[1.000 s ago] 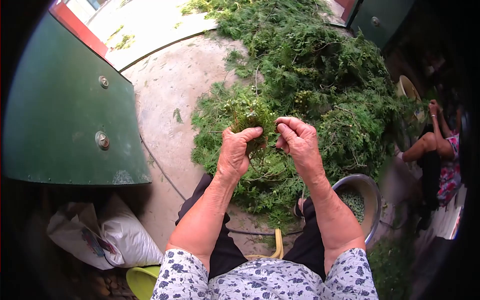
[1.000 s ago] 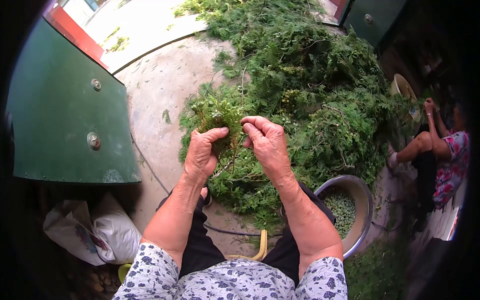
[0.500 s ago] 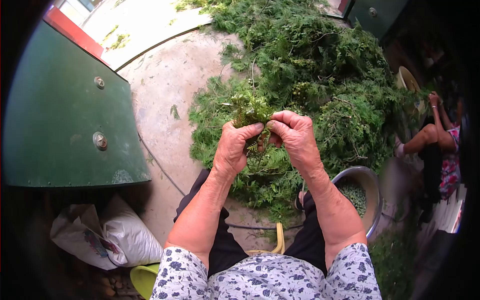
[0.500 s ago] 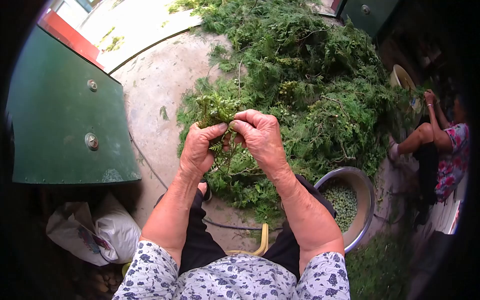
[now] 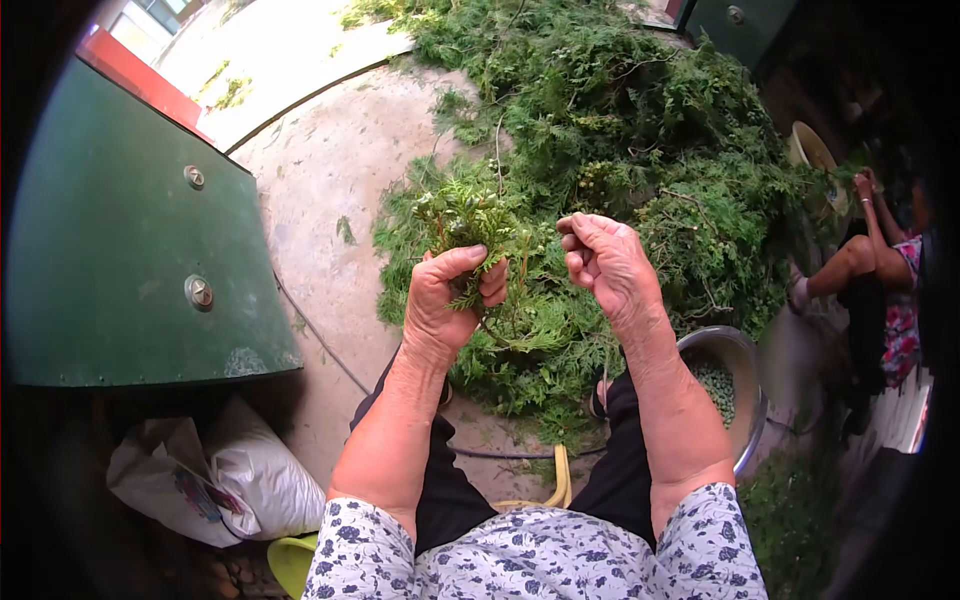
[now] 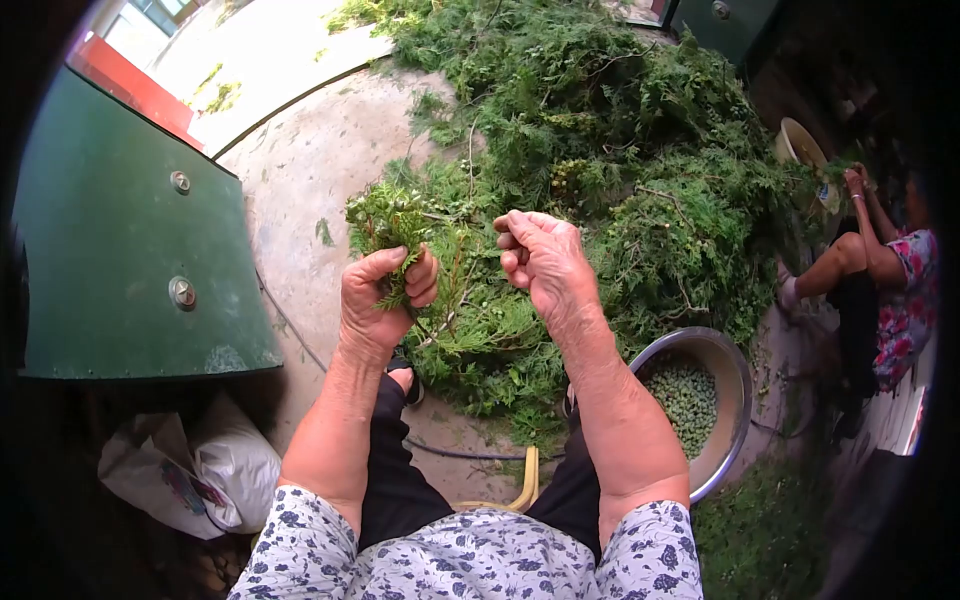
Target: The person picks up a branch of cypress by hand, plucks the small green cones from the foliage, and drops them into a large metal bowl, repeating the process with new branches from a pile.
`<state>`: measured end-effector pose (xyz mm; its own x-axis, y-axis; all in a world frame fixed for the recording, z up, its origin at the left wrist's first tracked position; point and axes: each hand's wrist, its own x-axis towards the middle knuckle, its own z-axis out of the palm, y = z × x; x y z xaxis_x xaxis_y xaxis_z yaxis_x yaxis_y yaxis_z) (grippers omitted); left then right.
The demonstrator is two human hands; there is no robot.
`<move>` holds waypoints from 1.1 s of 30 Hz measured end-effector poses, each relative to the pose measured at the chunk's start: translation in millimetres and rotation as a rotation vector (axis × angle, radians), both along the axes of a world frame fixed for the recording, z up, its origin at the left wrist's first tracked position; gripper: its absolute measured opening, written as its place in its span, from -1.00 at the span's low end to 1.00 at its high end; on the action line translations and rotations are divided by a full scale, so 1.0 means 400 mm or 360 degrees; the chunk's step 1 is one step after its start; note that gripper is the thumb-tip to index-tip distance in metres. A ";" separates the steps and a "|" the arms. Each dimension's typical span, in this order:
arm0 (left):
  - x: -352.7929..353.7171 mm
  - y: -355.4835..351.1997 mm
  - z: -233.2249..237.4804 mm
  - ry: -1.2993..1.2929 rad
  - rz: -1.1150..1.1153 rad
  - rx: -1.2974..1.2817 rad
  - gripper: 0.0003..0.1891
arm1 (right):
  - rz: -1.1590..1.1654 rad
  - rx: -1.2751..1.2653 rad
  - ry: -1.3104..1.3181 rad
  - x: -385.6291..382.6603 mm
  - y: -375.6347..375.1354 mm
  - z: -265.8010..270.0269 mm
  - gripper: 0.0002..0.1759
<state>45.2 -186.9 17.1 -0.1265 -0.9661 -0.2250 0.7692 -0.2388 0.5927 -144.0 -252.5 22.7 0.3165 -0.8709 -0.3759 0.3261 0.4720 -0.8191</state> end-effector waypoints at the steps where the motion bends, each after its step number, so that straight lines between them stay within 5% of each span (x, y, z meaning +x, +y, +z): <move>1: -0.001 -0.001 0.001 0.0006 -0.0012 -0.0009 -0.75 | 0.0035 0.0120 0.0118 0.015 0.012 0.004 -0.68; 5: 0.002 -0.001 0.002 0.0026 0.0009 0.0016 -0.73 | 0.0242 0.0309 -0.0015 0.049 0.034 0.008 -0.71; 8: -0.003 -0.002 0.001 -0.0109 0.0095 0.0093 -0.77 | 0.0325 0.0051 -0.0171 0.061 0.047 0.023 -0.78; 18: -0.048 0.000 0.029 -0.0379 0.0227 -0.0006 -0.74 | 0.0002 -0.0810 0.0578 0.094 0.078 0.010 -0.89; 24: -0.041 -0.004 0.029 -0.0433 0.0193 0.0082 -0.75 | 0.0160 -0.0381 0.0223 0.071 0.076 0.048 -0.81; 33: -0.041 0.000 0.042 -0.0535 0.0036 0.0110 -0.80 | 0.0221 -0.0561 0.0395 0.061 0.061 0.041 -0.76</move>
